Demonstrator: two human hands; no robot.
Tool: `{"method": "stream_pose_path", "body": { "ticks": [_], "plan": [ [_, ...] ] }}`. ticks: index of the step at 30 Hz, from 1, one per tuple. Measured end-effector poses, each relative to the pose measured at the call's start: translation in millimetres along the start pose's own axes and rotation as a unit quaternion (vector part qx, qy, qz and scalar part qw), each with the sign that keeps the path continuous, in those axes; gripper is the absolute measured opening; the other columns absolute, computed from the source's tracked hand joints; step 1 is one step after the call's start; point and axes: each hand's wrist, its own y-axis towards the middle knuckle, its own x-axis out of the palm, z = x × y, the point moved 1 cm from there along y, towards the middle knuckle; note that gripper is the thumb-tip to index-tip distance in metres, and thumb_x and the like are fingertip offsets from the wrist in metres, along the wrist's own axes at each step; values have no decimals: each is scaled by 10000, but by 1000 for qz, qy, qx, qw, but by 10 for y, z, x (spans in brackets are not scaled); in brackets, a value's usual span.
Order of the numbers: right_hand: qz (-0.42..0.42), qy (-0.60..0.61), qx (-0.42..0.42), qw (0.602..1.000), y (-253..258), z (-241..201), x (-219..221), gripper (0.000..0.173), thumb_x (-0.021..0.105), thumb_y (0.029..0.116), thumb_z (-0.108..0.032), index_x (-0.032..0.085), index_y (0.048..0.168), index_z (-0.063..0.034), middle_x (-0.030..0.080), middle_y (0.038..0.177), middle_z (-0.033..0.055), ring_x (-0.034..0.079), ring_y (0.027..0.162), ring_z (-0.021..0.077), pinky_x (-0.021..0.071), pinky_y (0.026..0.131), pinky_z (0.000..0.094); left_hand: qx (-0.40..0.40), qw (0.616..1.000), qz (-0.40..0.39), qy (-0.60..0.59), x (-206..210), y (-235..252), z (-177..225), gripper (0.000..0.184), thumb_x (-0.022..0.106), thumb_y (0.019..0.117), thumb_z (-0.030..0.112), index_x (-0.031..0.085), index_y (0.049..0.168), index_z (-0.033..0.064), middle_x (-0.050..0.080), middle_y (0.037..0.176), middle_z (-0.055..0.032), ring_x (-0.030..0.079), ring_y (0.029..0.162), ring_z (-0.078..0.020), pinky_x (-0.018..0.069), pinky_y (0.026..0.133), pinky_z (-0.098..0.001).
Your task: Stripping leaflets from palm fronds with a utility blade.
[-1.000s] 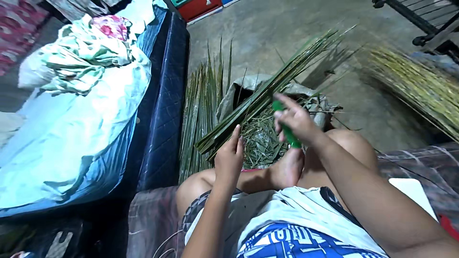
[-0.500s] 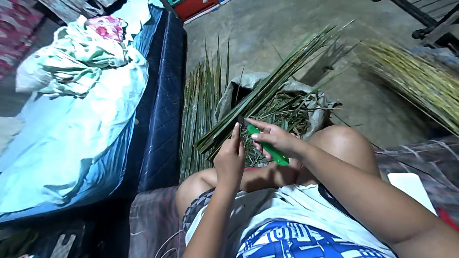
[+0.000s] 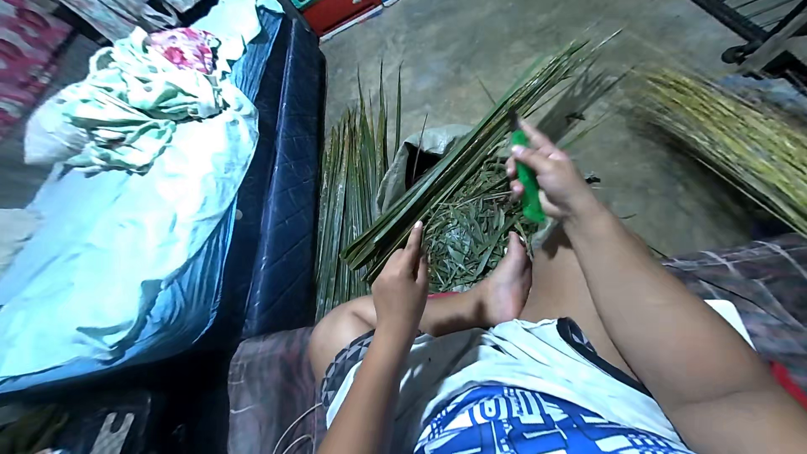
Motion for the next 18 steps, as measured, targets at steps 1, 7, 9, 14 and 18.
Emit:
{"method": "stream_pose_path", "body": {
  "ticks": [1,7,9,14,18],
  "plan": [
    [46,8,-35,998,41,-17,-81,575,412,1122,-156,201,1656,-198,591,828,-5,597,582,86,526,489,213,-6,1000,-6,-15,-9,0,-24,388,549,1010,119,665,1380,103,752,920,-149,723,776,-285,579,699,-463],
    [-107,-18,-49,993,-283,8,113,624,389,1094,-146,154,1662,-251,628,715,14,540,428,67,467,364,201,-133,962,-86,-224,-33,128,-108,359,502,1082,223,642,1388,100,701,802,-7,603,607,-23,523,606,-219],
    [-267,-27,45,962,-407,182,334,704,453,1059,-135,116,1669,-228,636,727,34,574,458,93,508,404,228,-156,939,-100,-289,-57,176,-62,352,500,1084,197,630,1386,71,677,771,22,576,578,9,504,569,-181],
    [-368,-55,153,915,-518,365,660,672,489,1058,-134,202,1662,-200,613,807,41,582,519,82,517,465,206,-202,897,-121,-374,-123,211,-21,330,485,1089,145,612,1344,-20,648,720,15,539,529,1,445,489,-163],
    [-361,-63,142,920,-487,350,654,612,471,1078,-127,266,1649,-208,603,849,37,574,536,76,513,473,199,-201,890,-128,-389,-145,194,-62,350,487,1088,142,599,1388,1,641,703,22,527,514,1,434,479,-157]
  ]
}}
